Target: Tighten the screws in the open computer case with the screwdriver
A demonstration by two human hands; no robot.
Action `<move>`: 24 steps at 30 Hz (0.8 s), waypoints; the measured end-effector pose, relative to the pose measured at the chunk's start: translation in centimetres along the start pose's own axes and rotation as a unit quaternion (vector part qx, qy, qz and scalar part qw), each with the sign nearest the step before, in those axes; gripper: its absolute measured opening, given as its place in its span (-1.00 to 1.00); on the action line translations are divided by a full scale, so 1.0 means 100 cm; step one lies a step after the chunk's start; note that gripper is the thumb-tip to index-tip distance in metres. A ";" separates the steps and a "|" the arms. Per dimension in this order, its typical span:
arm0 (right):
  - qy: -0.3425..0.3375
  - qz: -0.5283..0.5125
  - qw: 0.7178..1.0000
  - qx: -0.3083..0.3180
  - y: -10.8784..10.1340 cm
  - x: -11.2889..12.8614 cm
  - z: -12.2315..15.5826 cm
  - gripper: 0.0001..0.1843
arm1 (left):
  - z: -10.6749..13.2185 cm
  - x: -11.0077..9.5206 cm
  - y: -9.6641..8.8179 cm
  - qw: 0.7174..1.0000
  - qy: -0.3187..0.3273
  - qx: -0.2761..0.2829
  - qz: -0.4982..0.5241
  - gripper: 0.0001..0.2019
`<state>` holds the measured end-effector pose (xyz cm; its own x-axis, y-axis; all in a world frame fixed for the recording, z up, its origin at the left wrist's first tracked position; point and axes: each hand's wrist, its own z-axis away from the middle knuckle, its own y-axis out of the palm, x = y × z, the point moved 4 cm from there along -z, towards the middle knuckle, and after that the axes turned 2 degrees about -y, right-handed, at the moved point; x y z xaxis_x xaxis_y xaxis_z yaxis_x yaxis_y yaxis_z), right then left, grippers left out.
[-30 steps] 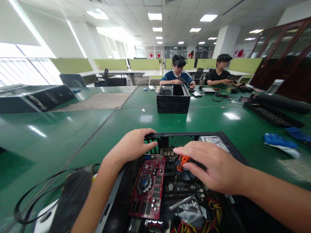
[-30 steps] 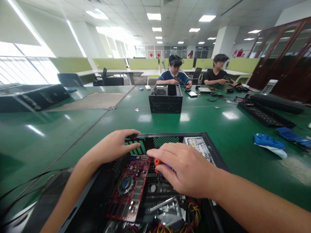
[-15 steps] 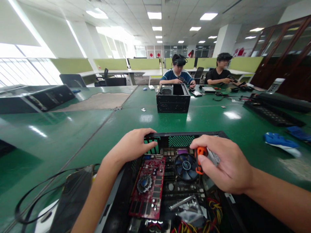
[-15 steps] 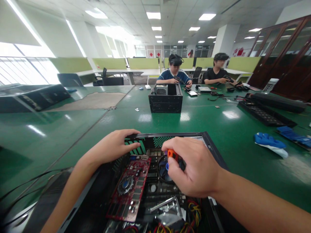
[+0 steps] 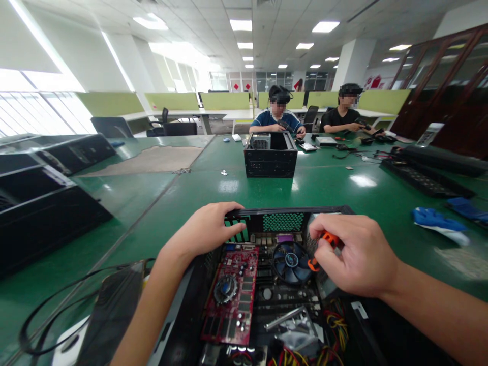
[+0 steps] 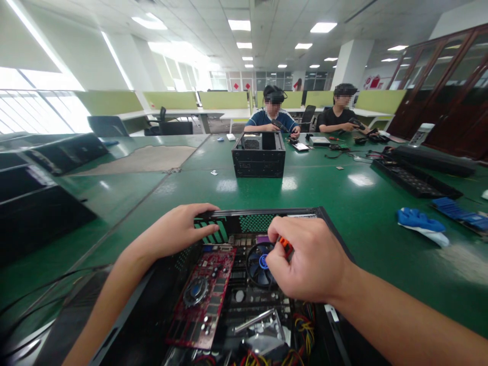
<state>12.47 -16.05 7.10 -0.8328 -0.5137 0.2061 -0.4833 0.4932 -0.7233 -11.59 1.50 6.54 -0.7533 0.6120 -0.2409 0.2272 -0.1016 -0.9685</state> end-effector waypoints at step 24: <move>0.034 0.056 0.993 0.093 0.015 -0.010 0.008 -0.68 | 0.002 0.000 -0.002 1.000 0.008 -0.002 -0.003 -0.47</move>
<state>12.74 -15.35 5.27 -0.8982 -0.4109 0.1562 -0.3328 0.4033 -0.8524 -11.78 1.38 6.69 -0.7446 0.6248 -0.2349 0.2257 -0.0955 -0.9695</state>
